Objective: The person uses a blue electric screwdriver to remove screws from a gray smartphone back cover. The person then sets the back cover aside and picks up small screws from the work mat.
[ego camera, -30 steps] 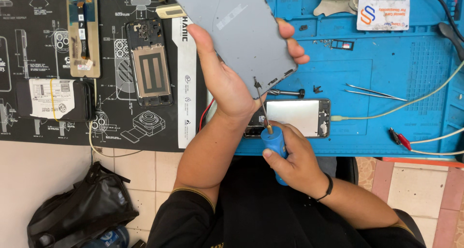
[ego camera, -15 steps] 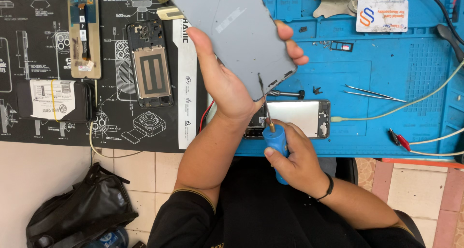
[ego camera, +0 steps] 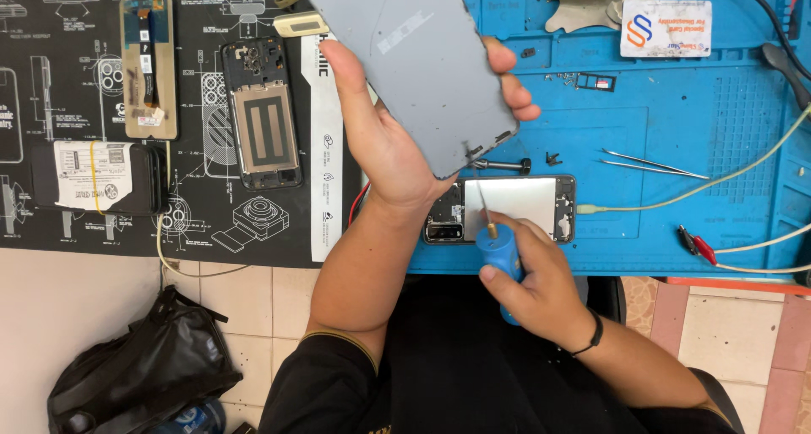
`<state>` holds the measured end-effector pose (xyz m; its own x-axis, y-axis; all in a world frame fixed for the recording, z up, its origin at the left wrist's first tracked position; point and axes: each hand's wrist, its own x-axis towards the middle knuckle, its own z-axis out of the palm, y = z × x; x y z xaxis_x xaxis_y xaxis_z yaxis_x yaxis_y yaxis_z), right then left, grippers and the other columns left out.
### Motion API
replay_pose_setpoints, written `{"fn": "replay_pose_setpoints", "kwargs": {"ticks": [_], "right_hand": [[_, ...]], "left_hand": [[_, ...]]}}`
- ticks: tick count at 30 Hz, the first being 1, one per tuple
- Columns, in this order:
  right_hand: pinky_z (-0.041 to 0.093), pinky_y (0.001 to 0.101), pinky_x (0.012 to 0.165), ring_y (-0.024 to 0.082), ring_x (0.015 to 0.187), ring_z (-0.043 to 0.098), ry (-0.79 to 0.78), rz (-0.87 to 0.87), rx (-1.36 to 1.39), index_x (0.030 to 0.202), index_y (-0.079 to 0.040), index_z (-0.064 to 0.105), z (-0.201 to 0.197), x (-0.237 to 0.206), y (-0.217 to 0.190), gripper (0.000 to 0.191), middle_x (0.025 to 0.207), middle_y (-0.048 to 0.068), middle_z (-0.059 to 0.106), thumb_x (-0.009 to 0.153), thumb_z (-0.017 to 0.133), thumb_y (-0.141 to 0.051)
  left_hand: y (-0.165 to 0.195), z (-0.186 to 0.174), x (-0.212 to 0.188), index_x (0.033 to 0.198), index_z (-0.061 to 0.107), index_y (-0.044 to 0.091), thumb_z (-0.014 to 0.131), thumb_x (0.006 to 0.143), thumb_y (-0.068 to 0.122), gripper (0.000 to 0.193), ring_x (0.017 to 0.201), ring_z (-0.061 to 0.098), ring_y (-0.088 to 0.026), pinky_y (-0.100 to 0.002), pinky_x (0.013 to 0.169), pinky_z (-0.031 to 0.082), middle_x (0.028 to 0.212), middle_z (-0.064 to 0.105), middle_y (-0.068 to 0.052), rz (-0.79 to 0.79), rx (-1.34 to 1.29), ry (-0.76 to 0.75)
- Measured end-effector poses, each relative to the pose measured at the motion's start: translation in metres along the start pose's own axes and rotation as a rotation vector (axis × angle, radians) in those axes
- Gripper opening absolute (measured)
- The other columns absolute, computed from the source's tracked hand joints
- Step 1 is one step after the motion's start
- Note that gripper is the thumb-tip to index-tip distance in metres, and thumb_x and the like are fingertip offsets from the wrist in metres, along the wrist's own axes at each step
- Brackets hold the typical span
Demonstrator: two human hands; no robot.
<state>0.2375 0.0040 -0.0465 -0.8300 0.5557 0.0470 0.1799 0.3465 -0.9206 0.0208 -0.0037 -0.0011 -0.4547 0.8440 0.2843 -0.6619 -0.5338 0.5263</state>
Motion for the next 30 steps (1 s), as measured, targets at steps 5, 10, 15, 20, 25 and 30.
{"fn": "replay_pose_setpoints", "kwargs": {"ticks": [5, 10, 15, 20, 25, 30], "right_hand": [[0.051, 0.0354, 0.094, 0.026, 0.107, 0.066, 0.030, 0.035, -0.028, 0.138, 0.000, 0.056, -0.0075, -0.0014, 0.0021, 0.056, 0.117, 0.014, 0.066, 0.089, 0.069, -0.025], [0.051, 0.0350, 0.091, 0.024, 0.102, 0.066, 0.035, 0.039, -0.043, 0.138, -0.001, 0.057, -0.0069, 0.0020, 0.0045, 0.057, 0.112, 0.012, 0.066, 0.088, 0.070, -0.026], [0.051, 0.0350, 0.090, 0.024, 0.103, 0.066, 0.032, 0.018, -0.017, 0.139, 0.000, 0.055, -0.0050, 0.0023, 0.0039, 0.057, 0.113, 0.012, 0.066, 0.089, 0.069, -0.024], [0.051, 0.0354, 0.090, 0.024, 0.101, 0.065, 0.032, 0.014, -0.051, 0.139, 0.001, 0.055, -0.0039, 0.0028, 0.0017, 0.058, 0.112, 0.012, 0.065, 0.087, 0.070, -0.021], [0.051, 0.0345, 0.087, 0.024, 0.098, 0.065, 0.025, 0.028, -0.042, 0.140, 0.001, 0.053, -0.0031, 0.0037, -0.0008, 0.060, 0.110, 0.012, 0.065, 0.086, 0.070, -0.018], [0.051, 0.0347, 0.088, 0.024, 0.098, 0.066, 0.011, 0.014, -0.041, 0.140, 0.002, 0.053, -0.0037, 0.0046, -0.0012, 0.059, 0.110, 0.013, 0.065, 0.087, 0.070, -0.017]], "left_hand": [[0.0010, -0.0002, 0.0004, 0.121, 0.060, -0.004, 0.006, 0.107, 0.074, 0.095, 0.084, 0.071, -0.030, -0.048, 0.076, 0.063, 0.102, 0.069, -0.021, -0.008, -0.010, -0.013], [0.0014, -0.0010, -0.0002, 0.120, 0.060, -0.004, 0.007, 0.107, 0.074, 0.096, 0.083, 0.071, -0.029, -0.048, 0.076, 0.063, 0.101, 0.069, -0.020, -0.025, 0.016, -0.010], [-0.0002, -0.0026, 0.0001, 0.119, 0.061, -0.005, 0.007, 0.105, 0.076, 0.098, 0.083, 0.071, -0.030, -0.049, 0.076, 0.063, 0.102, 0.069, -0.020, -0.053, 0.011, -0.028], [0.0003, -0.0035, -0.0009, 0.119, 0.061, -0.005, 0.007, 0.104, 0.078, 0.100, 0.085, 0.071, -0.030, -0.050, 0.079, 0.063, 0.103, 0.069, -0.020, -0.094, -0.056, -0.006], [0.0004, -0.0033, -0.0014, 0.119, 0.062, -0.005, 0.009, 0.104, 0.078, 0.100, 0.087, 0.071, -0.031, -0.053, 0.082, 0.062, 0.103, 0.069, -0.020, -0.094, -0.095, -0.018], [0.0008, -0.0038, -0.0027, 0.120, 0.062, -0.006, 0.009, 0.103, 0.079, 0.101, 0.087, 0.071, -0.032, -0.054, 0.083, 0.062, 0.104, 0.069, -0.020, -0.103, -0.130, -0.017]]}}
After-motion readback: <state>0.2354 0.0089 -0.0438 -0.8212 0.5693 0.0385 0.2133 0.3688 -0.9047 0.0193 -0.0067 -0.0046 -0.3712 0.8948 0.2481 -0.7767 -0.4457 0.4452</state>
